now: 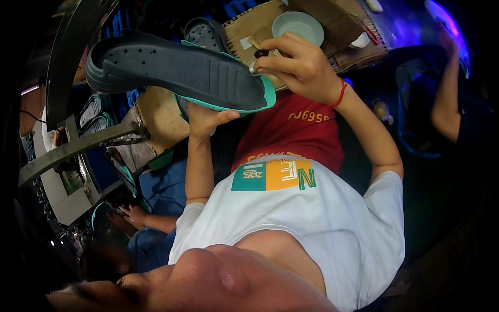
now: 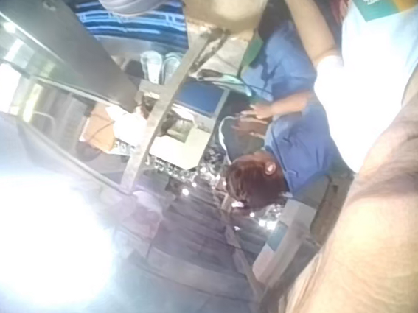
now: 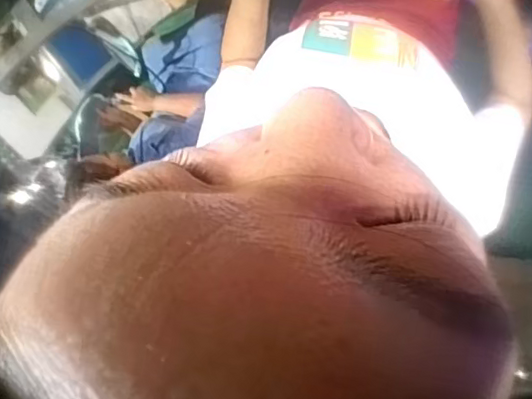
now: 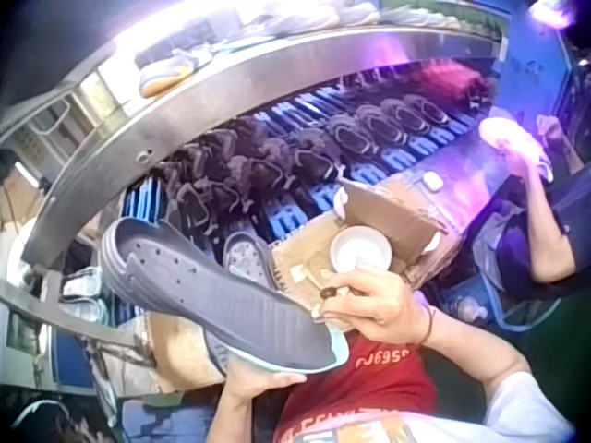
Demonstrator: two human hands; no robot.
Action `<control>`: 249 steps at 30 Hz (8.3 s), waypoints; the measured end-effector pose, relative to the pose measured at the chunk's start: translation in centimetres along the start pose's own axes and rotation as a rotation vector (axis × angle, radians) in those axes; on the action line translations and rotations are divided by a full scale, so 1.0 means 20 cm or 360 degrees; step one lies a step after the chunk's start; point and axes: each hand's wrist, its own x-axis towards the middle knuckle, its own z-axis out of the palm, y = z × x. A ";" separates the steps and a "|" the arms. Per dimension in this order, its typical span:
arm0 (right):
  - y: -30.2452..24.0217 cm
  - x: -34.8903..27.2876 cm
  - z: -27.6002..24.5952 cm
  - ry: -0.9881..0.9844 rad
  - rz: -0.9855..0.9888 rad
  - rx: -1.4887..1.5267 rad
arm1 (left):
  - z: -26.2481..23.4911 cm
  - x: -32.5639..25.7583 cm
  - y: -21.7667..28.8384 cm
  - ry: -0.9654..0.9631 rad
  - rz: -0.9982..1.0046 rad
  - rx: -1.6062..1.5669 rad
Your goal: The person repeatedly wipes the soles of multiple dark-colored sandals with a white cloth. They pick up each sandal from a cardboard surface, wipe the sole, and place it back down, continuing the process throughout the clip.
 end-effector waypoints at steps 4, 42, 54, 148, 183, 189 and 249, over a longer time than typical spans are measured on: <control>0.00 -0.03 -0.03 -0.0184 -0.0100 -0.0024 | -0.01 -0.01 0.00 -0.0006 0.0100 0.0169; 0.01 0.01 0.01 0.0051 0.0040 0.0103 | 0.04 -0.09 -0.05 -0.0194 -0.0177 -0.0076; 0.00 0.21 0.00 0.0376 -0.0054 -0.0156 | 0.06 -0.09 -0.01 -0.0391 -0.0274 -0.0141; -0.01 -0.45 0.03 0.0581 0.1214 0.0835 | -1.57 1.01 1.16 0.0579 -0.0069 0.1349; -0.03 -0.51 0.11 0.0531 0.1373 0.0864 | -0.91 1.40 1.00 0.1045 0.0357 0.2113; -0.01 -0.55 0.09 0.0569 0.1433 0.0857 | -0.59 1.53 0.94 0.0838 0.0230 0.2174; 0.50 -0.14 0.14 -0.0141 0.0409 -0.0680 | -0.36 -0.23 -0.06 0.0342 -0.0209 -0.0268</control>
